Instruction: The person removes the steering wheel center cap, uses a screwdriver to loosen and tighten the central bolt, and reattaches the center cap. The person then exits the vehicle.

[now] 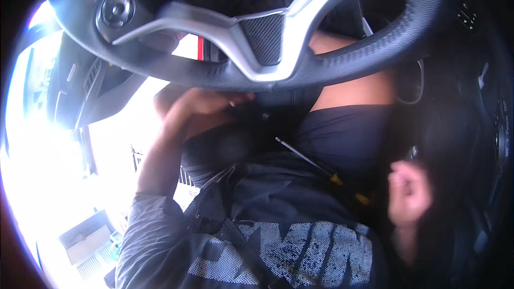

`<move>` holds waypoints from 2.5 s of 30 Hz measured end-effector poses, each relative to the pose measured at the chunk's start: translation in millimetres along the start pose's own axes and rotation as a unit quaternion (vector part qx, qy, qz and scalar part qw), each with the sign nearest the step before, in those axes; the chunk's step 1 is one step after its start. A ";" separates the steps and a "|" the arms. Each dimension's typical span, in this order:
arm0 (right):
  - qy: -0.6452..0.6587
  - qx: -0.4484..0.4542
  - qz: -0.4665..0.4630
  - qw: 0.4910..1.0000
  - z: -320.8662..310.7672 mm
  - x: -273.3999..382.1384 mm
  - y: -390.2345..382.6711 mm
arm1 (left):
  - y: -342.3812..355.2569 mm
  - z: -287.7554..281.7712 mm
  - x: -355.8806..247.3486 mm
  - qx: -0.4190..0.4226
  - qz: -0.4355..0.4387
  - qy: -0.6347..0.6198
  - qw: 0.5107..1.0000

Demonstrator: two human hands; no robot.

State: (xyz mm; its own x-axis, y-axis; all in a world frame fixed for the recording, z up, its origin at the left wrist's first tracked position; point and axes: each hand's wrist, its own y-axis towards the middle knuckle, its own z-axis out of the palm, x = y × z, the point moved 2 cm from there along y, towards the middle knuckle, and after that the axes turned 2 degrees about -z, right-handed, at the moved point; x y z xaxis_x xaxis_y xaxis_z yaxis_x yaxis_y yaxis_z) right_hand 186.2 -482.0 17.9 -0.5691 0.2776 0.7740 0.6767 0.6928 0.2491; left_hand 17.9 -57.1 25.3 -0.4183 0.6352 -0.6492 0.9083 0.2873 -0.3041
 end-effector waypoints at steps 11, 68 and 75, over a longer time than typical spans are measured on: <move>-0.156 0.189 -0.051 0.968 69.5 3.9 -59.6 | 1.9 82.6 73.0 0.053 -0.073 0.148 0.985; -0.254 0.214 -0.160 0.930 63.3 54.4 -50.3 | -4.8 24.8 81.9 -0.265 0.021 -0.299 0.917; -0.116 0.265 -0.119 0.950 49.5 21.4 -33.9 | 23.2 51.6 117.7 -0.274 0.049 -0.384 0.880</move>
State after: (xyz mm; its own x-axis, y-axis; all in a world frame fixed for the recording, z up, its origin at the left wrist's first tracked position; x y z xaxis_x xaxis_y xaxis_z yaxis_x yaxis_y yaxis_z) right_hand 128.0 -466.5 -2.8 -0.8055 0.1683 0.5681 0.2217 0.9748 0.0256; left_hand -10.6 -12.6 -94.2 -0.0285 0.0642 -0.9975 0.7187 0.6949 0.0242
